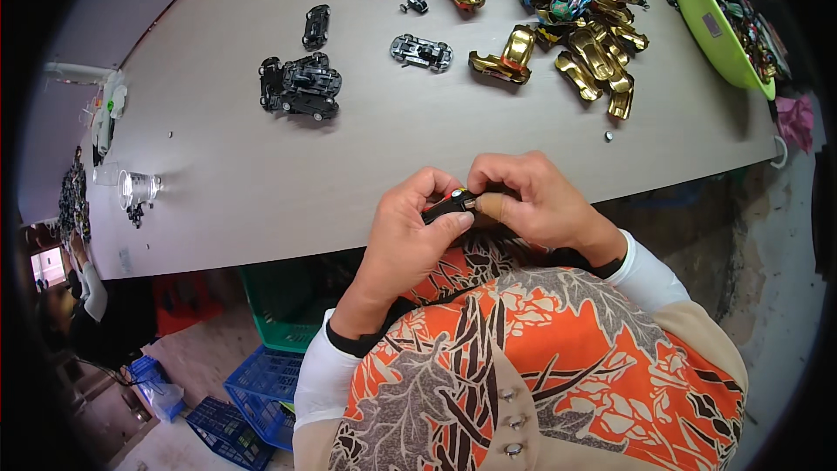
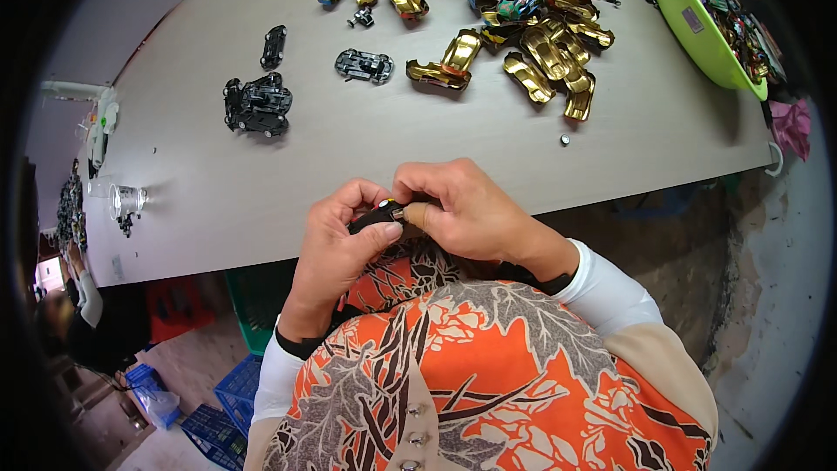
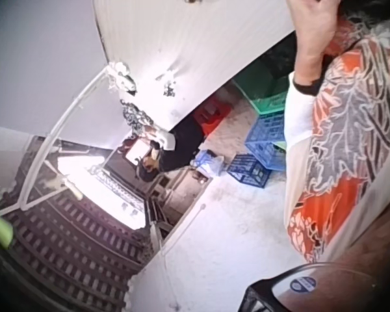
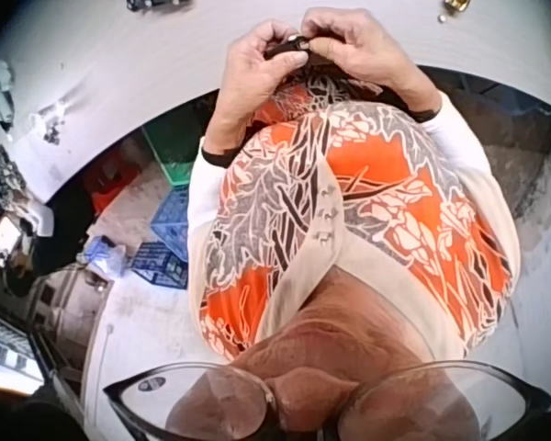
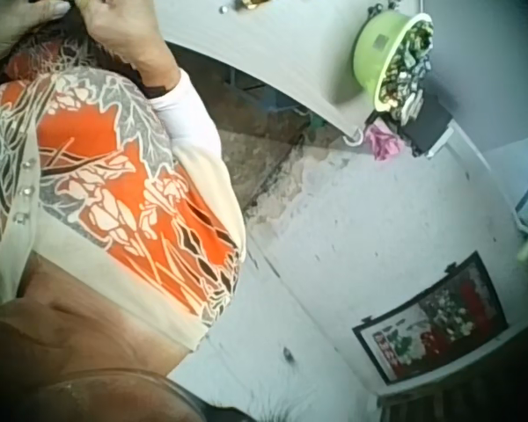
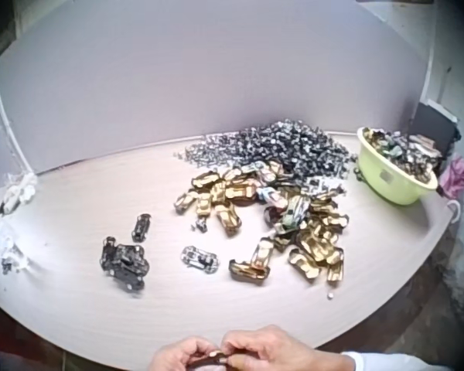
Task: The person assembles small toy cars by hand at a workbench. They pick up black chassis and colorful car bodies from piles on the table, fit the bodies onto the chassis, and place the completed units on the table. The process is repeated for multiple cars of different colors.
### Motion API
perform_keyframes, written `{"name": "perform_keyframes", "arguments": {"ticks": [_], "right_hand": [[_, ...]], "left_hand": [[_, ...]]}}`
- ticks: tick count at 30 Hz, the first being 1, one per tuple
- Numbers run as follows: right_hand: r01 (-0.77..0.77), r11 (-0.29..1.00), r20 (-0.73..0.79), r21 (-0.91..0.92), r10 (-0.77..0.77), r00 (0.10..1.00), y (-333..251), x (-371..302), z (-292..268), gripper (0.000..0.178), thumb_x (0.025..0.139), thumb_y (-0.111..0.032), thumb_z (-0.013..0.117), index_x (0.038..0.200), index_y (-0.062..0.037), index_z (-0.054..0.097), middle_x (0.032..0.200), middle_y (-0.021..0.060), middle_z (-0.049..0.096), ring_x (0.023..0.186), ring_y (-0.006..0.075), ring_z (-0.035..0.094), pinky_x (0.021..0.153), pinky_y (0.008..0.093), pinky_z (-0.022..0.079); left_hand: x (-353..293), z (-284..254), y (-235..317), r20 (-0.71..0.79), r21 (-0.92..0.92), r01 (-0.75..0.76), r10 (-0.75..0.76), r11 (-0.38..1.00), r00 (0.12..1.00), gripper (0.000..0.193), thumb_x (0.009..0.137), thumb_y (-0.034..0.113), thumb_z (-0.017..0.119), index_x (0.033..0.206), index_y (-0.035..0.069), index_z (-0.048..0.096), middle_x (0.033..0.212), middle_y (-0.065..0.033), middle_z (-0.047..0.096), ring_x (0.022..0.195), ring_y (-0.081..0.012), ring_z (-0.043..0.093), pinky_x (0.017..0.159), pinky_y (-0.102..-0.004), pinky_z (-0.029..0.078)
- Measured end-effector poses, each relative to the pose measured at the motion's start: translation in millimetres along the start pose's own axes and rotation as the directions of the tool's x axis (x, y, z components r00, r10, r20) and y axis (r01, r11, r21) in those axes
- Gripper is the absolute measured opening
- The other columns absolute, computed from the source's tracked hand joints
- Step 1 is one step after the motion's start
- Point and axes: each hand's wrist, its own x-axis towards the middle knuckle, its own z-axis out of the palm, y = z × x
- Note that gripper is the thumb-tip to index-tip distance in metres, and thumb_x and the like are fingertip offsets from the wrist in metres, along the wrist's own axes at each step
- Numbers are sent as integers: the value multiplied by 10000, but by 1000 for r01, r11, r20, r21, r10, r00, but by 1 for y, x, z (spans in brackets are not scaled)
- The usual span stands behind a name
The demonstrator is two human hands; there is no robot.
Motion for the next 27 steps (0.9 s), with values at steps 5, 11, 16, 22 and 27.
{"name": "perform_keyframes", "arguments": {"ticks": [5, 11, 16, 22, 27], "right_hand": [[14, 982, 23, 189, -19, 1000, 9, 1, 2, 201, 804, 7, 540, 1003, -15, 544, 686, 48, 567, 612, 81, 474, 555, 246, 398], [-169, 860, 45, 482, 168, 985, 5, -5, -2, 232, 843, -2, 555, 1074, 10, 556, 819, 11, 599, 715, 57, 521, 635, 213, 440], [-2, 961, -20, 276, 7, 1000, 8, -4, -4, 190, 825, 15, 561, 1013, 27, 590, 845, 27, 618, 773, 65, 557, 694, 213, 457], [45, 966, -75, 255, -26, 997, 6, -5, -1, 159, 799, 32, 570, 953, 38, 606, 831, 33, 622, 791, 72, 567, 724, 209, 453], [100, 895, -92, 434, -66, 994, 12, -6, -6, 74, 784, 35, 576, 847, 28, 613, 812, 20, 596, 756, 56, 540, 672, 211, 439]], "left_hand": [[0, -3, 9, 10, -97, 100, -99, 990, 995, 237, 750, 5, 638, 974, -12, 562, 847, -10, 575, 761, -67, 541, 656, -195, 447], [-2, -5, 16, -67, -349, 101, -132, 932, 989, 245, 747, -31, 614, 982, 1, 552, 873, -42, 586, 689, -93, 556, 571, -188, 450], [3, -11, 2, -151, -549, -19, -77, 835, 986, 241, 763, -18, 645, 967, 33, 528, 892, -56, 614, 662, -68, 545, 518, -190, 430], [2, -9, 2, -166, -629, -52, -68, 776, 984, 223, 819, 51, 617, 1014, 29, 510, 926, -70, 598, 772, -112, 594, 616, -226, 503], [-2, -6, 3, 20, -558, 53, -50, 828, 999, 260, 853, 77, 590, 1089, 9, 503, 885, -102, 605, 834, -181, 637, 671, -280, 552]]}}
